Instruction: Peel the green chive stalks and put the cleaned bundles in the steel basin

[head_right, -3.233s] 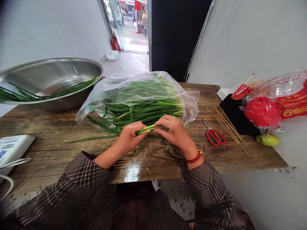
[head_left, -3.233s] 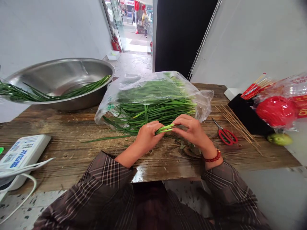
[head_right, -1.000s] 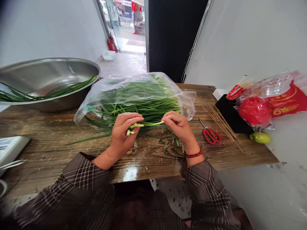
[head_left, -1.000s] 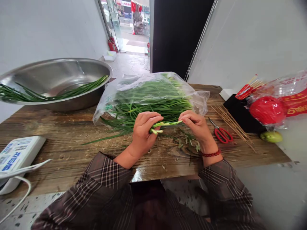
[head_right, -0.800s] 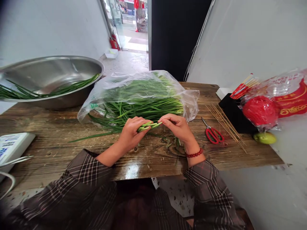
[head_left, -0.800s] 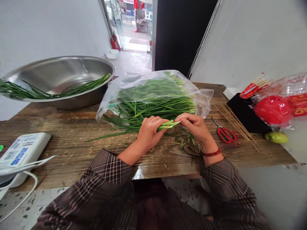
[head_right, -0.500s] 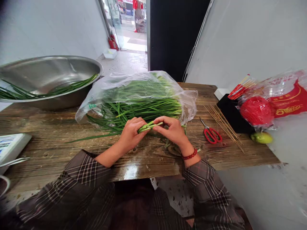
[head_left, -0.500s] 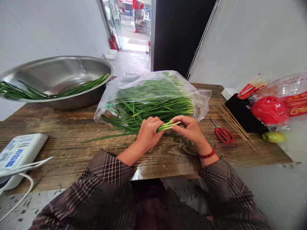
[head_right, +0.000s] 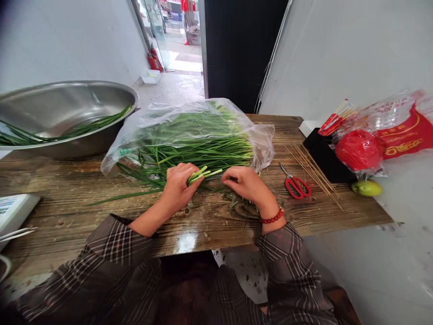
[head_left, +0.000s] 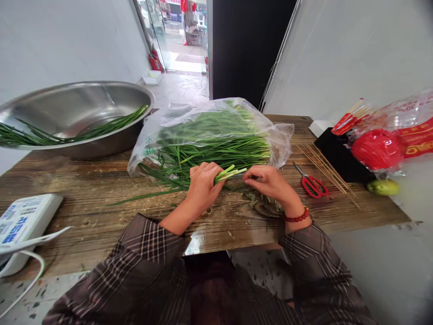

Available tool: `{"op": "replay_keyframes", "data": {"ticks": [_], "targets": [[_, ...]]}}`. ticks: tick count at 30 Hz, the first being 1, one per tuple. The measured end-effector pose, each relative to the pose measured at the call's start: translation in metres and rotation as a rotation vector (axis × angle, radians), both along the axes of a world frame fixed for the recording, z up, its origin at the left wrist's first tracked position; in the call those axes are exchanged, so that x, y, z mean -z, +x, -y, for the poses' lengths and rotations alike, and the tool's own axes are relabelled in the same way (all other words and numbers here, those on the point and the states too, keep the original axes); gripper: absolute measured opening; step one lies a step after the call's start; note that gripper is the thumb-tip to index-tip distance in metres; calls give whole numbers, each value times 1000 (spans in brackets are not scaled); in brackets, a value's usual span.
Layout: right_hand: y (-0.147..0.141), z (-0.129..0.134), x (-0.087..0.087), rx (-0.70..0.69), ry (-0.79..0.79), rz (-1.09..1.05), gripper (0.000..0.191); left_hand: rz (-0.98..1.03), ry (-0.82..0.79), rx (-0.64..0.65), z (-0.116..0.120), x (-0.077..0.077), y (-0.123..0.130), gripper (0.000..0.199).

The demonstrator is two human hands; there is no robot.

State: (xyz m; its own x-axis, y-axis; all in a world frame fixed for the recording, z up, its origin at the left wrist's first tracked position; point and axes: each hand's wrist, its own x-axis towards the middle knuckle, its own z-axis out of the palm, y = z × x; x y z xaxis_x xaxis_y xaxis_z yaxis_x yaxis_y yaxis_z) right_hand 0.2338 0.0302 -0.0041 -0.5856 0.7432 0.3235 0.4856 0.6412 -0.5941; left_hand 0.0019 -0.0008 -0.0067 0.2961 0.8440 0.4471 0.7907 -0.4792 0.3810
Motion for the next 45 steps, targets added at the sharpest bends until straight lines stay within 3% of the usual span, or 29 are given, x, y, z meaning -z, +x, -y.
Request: {"op": "replay_keyframes", "data": {"ticks": [2, 4, 8, 16, 21, 27, 31, 33, 38, 42, 45], "targets": [[2, -1, -1, -81, -67, 41, 12, -8, 7, 2, -1, 1, -1, 21], [2, -1, -2, -68, -55, -9, 14, -23, 10, 0, -1, 1, -1, 22], [-4, 2, -7, 126, 115, -206, 17, -53, 6, 3, -1, 2, 0, 23], [-21, 6, 1, 97, 299, -115, 17, -61, -4, 16, 0, 2, 2, 23], [-30, 8, 4, 106, 51, -356, 20, -103, 90, 32, 3, -1, 1, 17], [-38, 9, 8, 260, -253, -584, 26, -248, 228, 64, 8, -1, 2, 12], [-28, 7, 5, 389, -238, -742, 40, -157, 180, 38, 6, 1, 0, 11], [-20, 7, 0, 347, -154, -645, 45, -109, 141, 20, 5, 1, -2, 12], [-11, 7, -7, -63, 34, -116, 21, -11, 117, -26, 2, 2, -4, 19], [-13, 6, -3, -42, 129, -6, 28, 21, 133, -19, 0, 3, -4, 24], [-14, 7, -3, -21, 179, 32, 19, 7, 131, -1, 0, 2, -4, 25]]}}
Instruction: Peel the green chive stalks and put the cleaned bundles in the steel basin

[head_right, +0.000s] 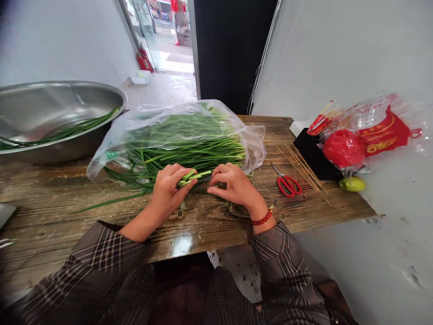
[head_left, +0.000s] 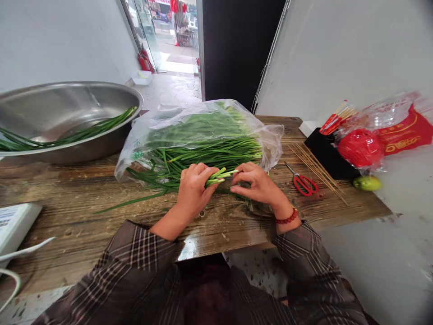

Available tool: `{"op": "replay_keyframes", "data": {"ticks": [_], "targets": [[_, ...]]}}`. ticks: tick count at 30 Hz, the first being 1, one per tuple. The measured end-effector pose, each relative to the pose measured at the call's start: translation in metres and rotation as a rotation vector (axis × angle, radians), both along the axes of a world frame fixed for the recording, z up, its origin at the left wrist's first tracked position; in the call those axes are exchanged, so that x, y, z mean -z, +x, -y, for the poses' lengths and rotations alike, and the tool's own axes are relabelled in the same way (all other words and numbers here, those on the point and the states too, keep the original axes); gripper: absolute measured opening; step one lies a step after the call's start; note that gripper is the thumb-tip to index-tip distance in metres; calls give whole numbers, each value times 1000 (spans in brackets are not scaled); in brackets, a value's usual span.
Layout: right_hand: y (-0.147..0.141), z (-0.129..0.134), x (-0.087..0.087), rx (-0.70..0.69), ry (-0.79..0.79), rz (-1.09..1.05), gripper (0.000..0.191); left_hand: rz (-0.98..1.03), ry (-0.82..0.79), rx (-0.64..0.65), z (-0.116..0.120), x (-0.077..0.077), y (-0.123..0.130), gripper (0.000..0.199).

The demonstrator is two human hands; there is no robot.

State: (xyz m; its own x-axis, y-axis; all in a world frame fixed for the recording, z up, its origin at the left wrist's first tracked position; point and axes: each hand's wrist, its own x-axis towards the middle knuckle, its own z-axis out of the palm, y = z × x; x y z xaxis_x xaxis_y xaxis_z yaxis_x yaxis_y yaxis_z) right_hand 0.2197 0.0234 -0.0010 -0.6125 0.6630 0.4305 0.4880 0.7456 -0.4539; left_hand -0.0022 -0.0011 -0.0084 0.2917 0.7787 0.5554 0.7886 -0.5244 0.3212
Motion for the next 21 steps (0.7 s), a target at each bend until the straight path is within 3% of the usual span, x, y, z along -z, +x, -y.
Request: {"op": "replay_keyframes", "data": {"ticks": [3, 7, 10, 15, 21], "targets": [[1, 0, -3, 49, 65, -90, 25, -9, -12, 0, 2, -2, 1, 22], [10, -10, 0, 386, 191, -325, 19, 17, 11, -1, 4, -6, 2, 21], [24, -21, 8, 563, 228, -351, 23, 64, 55, 3, 3, -6, 1, 19], [35, -29, 16, 587, 185, -194, 19, 167, 78, 71, 0, -2, 0, 20], [28, -22, 11, 439, 56, -377, 26, 350, 73, 27, 3, -5, 2, 23]]}}
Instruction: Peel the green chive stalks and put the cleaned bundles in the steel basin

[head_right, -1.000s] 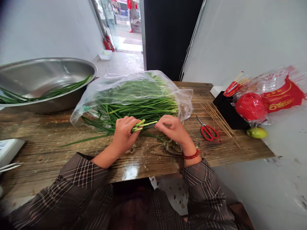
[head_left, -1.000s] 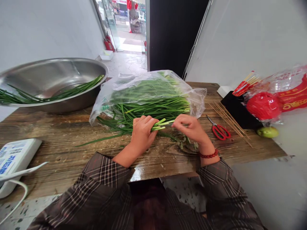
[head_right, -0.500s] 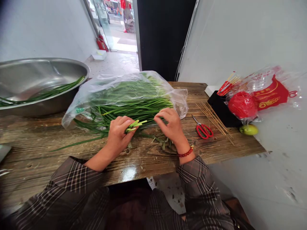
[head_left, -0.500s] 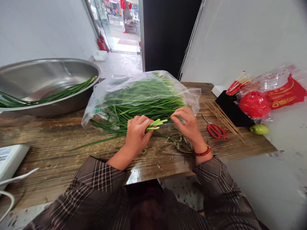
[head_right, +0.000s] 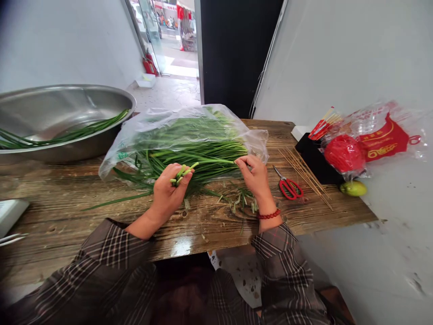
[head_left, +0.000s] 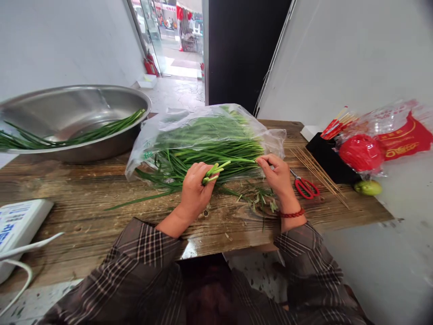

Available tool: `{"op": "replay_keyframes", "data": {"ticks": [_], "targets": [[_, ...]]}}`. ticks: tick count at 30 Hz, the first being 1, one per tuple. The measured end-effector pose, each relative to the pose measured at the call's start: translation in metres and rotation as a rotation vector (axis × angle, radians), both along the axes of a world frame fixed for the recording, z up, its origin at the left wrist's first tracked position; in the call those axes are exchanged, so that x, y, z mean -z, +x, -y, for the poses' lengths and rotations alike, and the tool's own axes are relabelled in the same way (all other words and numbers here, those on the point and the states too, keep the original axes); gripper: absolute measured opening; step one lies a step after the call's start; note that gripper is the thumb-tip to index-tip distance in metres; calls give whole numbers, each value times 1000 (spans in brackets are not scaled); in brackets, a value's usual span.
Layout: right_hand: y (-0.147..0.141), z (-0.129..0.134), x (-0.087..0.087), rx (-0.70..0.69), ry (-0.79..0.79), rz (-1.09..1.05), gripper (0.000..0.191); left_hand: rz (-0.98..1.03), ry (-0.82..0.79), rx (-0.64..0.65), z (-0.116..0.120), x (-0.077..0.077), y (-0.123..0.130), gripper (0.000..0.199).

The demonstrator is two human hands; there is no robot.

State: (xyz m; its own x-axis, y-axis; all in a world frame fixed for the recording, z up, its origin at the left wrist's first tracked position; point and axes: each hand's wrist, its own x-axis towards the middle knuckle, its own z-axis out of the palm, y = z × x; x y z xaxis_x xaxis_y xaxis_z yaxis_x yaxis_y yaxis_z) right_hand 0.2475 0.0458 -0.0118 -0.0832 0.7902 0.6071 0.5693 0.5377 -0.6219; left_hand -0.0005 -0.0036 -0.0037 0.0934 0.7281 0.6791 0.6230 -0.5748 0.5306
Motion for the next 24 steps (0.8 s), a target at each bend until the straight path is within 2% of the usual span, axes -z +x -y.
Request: {"op": "replay_keyframes", "data": {"ticks": [3, 7, 11, 14, 18, 22, 24], "targets": [[-6, 4, -2, -89, -30, 5, 28, 70, 56, -23, 4, -5, 1, 22], [-17, 11, -5, -200, -45, 91, 27, 44, 61, 3, 6, -7, 2, 21], [-31, 19, -6, -286, -72, 103, 28, -118, -71, 114, 1, 0, 4, 21], [-40, 23, -6, -282, -86, 48, 35, -221, -209, 183, -4, 6, 5, 20], [-46, 24, -4, -241, -121, -27, 39, -132, -300, 240, -7, 8, 7, 21], [-49, 27, -4, -335, -153, -37, 24, -56, -318, 236, -6, 7, 7, 25], [-52, 29, -3, -363, -156, -25, 24, -29, -323, 219, -7, 7, 6, 28]]}}
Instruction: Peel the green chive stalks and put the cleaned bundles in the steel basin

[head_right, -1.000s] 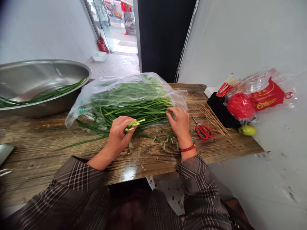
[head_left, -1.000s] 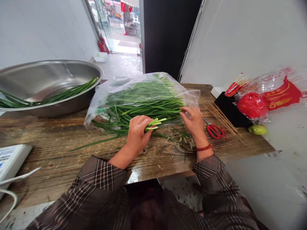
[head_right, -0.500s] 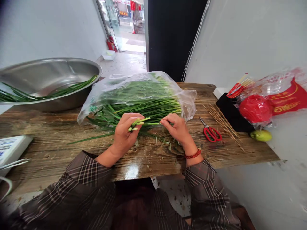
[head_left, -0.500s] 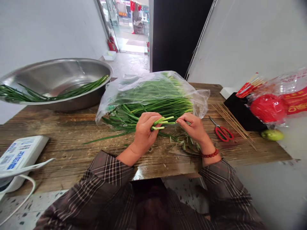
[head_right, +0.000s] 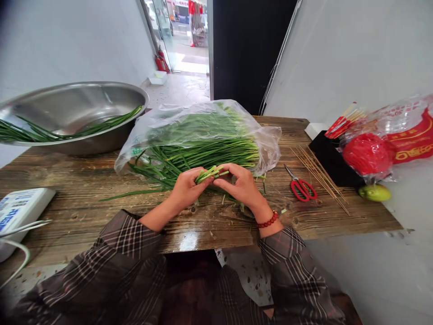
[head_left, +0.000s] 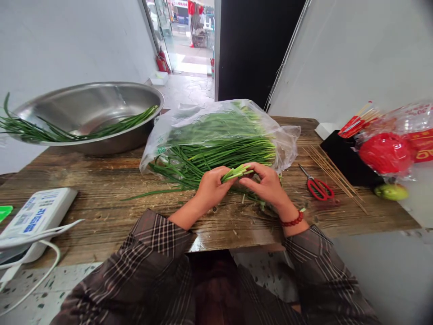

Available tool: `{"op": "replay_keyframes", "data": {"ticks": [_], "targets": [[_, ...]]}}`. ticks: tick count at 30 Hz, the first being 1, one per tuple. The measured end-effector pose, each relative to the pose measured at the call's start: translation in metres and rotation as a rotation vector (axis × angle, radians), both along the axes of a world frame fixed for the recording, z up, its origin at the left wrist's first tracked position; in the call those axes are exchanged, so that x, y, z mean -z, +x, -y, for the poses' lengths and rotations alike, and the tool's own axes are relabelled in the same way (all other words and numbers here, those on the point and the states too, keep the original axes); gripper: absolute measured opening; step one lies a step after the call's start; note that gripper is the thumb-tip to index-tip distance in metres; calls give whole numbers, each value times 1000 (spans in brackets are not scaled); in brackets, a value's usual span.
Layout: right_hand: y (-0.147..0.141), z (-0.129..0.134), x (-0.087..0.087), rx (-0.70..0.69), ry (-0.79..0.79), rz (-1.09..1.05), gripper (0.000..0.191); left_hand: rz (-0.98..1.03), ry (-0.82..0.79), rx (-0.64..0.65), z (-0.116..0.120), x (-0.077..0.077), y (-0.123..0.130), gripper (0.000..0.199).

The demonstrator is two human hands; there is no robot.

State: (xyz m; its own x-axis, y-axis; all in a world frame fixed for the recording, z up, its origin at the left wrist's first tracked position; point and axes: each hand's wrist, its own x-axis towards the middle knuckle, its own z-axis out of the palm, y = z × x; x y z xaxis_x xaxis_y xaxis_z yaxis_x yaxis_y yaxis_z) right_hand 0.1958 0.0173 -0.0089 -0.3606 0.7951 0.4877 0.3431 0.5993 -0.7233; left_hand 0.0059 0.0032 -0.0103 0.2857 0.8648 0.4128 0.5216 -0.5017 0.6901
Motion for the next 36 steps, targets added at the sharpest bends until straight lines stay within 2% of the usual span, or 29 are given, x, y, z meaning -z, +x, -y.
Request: {"op": "replay_keyframes", "data": {"ticks": [2, 7, 12, 15, 18, 22, 24, 27, 31, 36], "targets": [[-3, 1, 1, 1, -6, 3, 28, 8, -9, 4, 0, 0, 0, 26], [-8, 2, 1, 57, 41, 18, 25, 13, -20, 44, 0, 1, 1, 17], [-1, -1, 3, 72, 177, 129, 33, -7, 34, -6, 1, 1, 1, 17], [6, -6, 5, 159, 216, 152, 28, 1, 35, -63, 0, 1, 0, 19], [13, -8, 4, 162, 176, 215, 15, 20, 33, -79, -1, 2, -1, 19], [23, -8, 2, 173, 71, 362, 16, 44, 75, -112, -2, 1, -3, 20], [27, -7, -2, 126, 31, 360, 14, 47, 86, -136, -2, 1, -4, 22], [29, -5, -9, -26, 0, 224, 8, 27, 80, -129, -2, 2, -4, 22], [22, -4, -13, 93, 197, 66, 15, -4, 69, -120, -1, 3, -3, 21], [15, -5, -3, 106, 409, 302, 14, -30, 85, -47, 0, 4, -2, 18]]}}
